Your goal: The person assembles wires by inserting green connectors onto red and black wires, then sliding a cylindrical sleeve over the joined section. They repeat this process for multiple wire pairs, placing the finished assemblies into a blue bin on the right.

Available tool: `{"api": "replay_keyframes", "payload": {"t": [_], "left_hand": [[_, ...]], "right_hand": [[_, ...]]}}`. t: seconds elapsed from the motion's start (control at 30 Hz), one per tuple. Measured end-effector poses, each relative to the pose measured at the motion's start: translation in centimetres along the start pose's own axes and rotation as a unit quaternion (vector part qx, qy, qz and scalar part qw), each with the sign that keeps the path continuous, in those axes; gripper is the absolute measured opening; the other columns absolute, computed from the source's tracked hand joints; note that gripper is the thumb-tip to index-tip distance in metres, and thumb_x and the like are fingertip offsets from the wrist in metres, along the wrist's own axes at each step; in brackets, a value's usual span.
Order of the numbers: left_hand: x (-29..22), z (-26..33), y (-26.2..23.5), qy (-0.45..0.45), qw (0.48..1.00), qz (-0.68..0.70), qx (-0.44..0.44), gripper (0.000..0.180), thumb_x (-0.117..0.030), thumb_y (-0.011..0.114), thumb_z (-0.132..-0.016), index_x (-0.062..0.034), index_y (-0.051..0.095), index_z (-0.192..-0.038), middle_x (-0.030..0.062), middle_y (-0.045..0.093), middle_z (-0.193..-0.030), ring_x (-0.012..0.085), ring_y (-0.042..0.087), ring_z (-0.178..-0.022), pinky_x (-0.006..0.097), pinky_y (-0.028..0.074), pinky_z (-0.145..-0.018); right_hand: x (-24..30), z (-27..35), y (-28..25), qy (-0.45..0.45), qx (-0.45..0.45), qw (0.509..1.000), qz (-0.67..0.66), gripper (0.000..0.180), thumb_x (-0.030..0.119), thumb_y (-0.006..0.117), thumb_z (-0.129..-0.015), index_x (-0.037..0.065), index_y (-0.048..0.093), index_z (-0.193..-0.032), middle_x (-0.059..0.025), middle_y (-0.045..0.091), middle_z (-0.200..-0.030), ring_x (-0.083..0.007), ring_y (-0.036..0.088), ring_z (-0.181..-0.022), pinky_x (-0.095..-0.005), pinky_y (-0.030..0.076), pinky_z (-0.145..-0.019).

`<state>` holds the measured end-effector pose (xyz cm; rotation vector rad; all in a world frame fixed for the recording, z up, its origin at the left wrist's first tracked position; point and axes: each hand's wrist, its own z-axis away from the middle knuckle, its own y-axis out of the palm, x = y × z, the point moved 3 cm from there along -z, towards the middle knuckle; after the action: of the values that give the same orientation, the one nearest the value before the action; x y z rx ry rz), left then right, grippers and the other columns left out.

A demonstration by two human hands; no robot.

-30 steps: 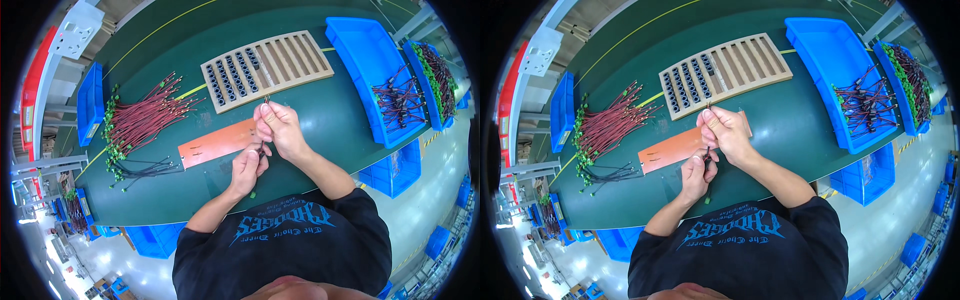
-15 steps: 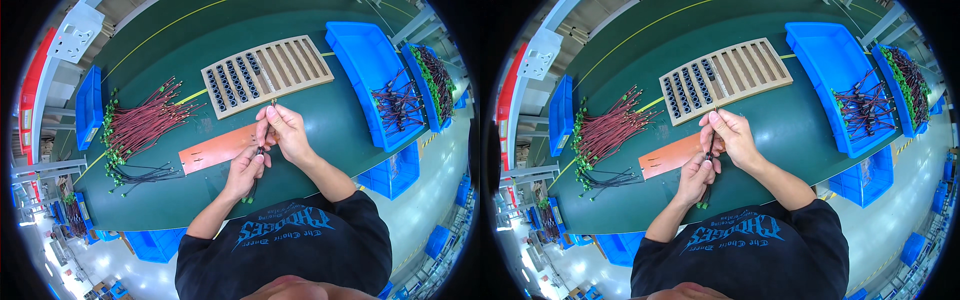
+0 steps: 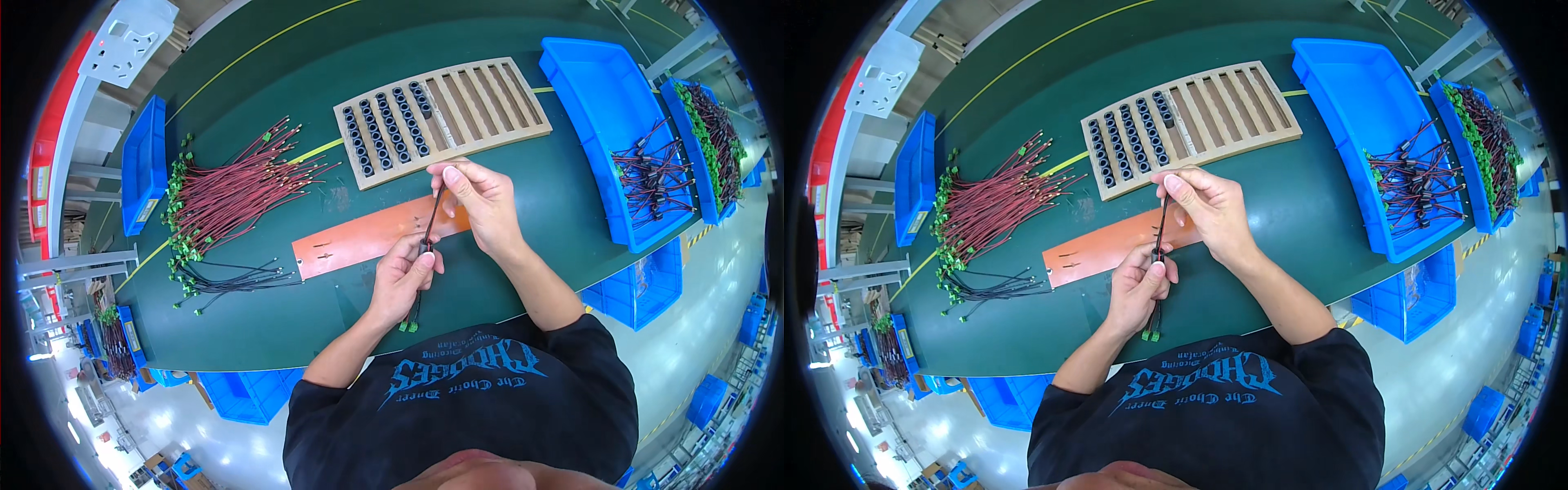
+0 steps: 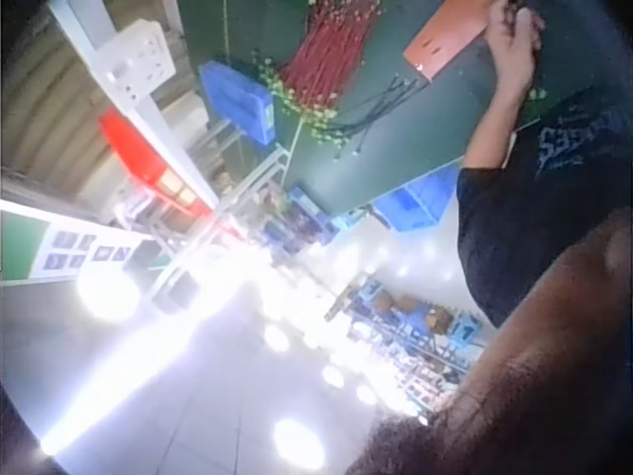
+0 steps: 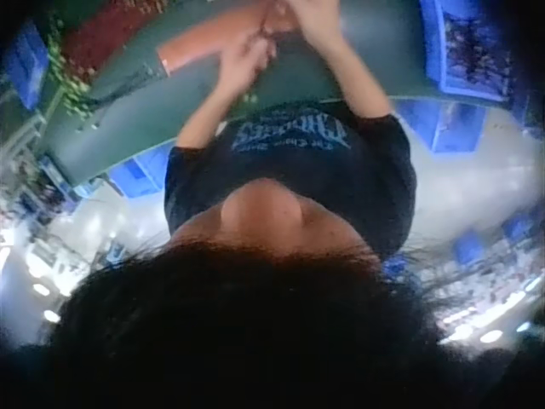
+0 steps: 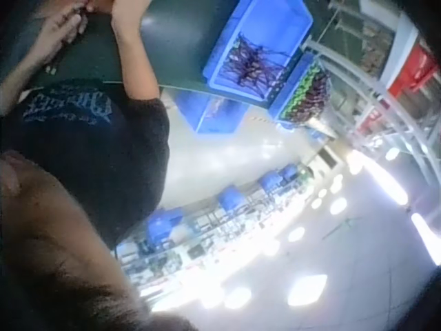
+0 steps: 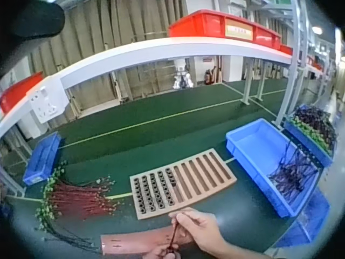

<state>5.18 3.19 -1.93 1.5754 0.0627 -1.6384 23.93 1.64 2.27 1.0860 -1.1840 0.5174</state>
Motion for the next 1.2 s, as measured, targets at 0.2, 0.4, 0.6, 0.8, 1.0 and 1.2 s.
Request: {"api": "replay_keyframes", "payload": {"t": [0.2, 0.4, 0.6, 0.8, 1.0, 1.2], "left_hand": [[0.3, 0.1, -0.1, 0.005, 0.999, 0.021, 0.025, 0.038, -0.024, 0.059, -0.108, -0.0045, 0.053, -0.140, 0.0101, 0.063, -0.091, 0.0059, 0.037, -0.058, 0.023, 0.032, -0.055], [-0.2, 0.1, 0.0, -0.007, 0.995, 0.077, 0.064, 0.041, -0.031, 0.059, -0.109, -0.0055, 0.053, -0.140, 0.0099, 0.064, -0.092, 0.0063, 0.034, -0.058, 0.023, 0.029, -0.055], [-0.2, 0.1, -0.2, -0.024, 0.991, 0.102, 0.080, 0.041, -0.032, 0.059, -0.108, -0.0059, 0.052, -0.139, 0.0100, 0.064, -0.092, 0.0065, 0.034, -0.057, 0.024, 0.029, -0.054], [0.0, 0.2, -0.1, -0.006, 0.992, 0.099, 0.081, 0.038, -0.031, 0.060, -0.108, -0.0077, 0.051, -0.136, 0.0096, 0.064, -0.093, 0.0066, 0.034, -0.058, 0.024, 0.030, -0.055], [-0.2, -0.2, -0.3, 0.021, 0.996, 0.068, 0.055, 0.040, -0.039, 0.055, -0.109, -0.0079, 0.052, -0.134, 0.0061, 0.059, -0.089, 0.0082, 0.040, -0.065, 0.023, 0.033, -0.059], [-0.6, -0.2, 0.3, -0.039, 0.996, 0.051, 0.066, 0.052, -0.056, 0.039, -0.110, -0.0070, 0.056, -0.118, -0.0001, 0.052, -0.080, 0.0079, 0.035, -0.066, 0.023, 0.031, -0.061]], "right_hand": [[-1.2, 0.0, -0.3, 0.005, -0.011, 0.999, -0.038, 0.027, 0.021, 0.066, -0.105, -0.004, 0.074, -0.111, -0.0089, 0.072, -0.099, -0.0094, 0.060, -0.069, -0.0239, 0.049, -0.059], [-1.1, 0.2, 0.0, 0.058, 0.029, 0.989, -0.134, 0.031, 0.028, 0.056, -0.110, -0.001, 0.067, -0.113, -0.0106, 0.069, -0.100, -0.0142, 0.064, -0.079, -0.0262, 0.050, -0.062], [-1.1, 0.5, 0.5, 0.080, 0.072, 0.990, -0.089, 0.023, 0.023, 0.062, -0.107, 0.001, 0.068, -0.109, -0.0072, 0.070, -0.093, -0.0094, 0.059, -0.068, -0.0227, 0.051, -0.062], [-2.0, 0.4, 0.2, 0.084, 0.073, 0.991, -0.079, 0.022, 0.025, 0.062, -0.107, 0.003, 0.066, -0.107, -0.0060, 0.069, -0.090, -0.0098, 0.059, -0.068, -0.0247, 0.052, -0.065], [-1.8, 0.9, 1.8, 0.146, 0.036, 0.970, -0.193, 0.027, 0.026, 0.055, -0.110, 0.002, 0.064, -0.103, -0.0057, 0.065, -0.087, -0.0122, 0.061, -0.073, -0.0257, 0.052, -0.063], [-0.6, 0.9, 1.1, 0.191, 0.133, 0.954, -0.188, 0.032, 0.029, 0.053, -0.111, 0.001, 0.064, -0.099, -0.0046, 0.061, -0.083, -0.0140, 0.058, -0.072, -0.0259, 0.048, -0.062]]}}
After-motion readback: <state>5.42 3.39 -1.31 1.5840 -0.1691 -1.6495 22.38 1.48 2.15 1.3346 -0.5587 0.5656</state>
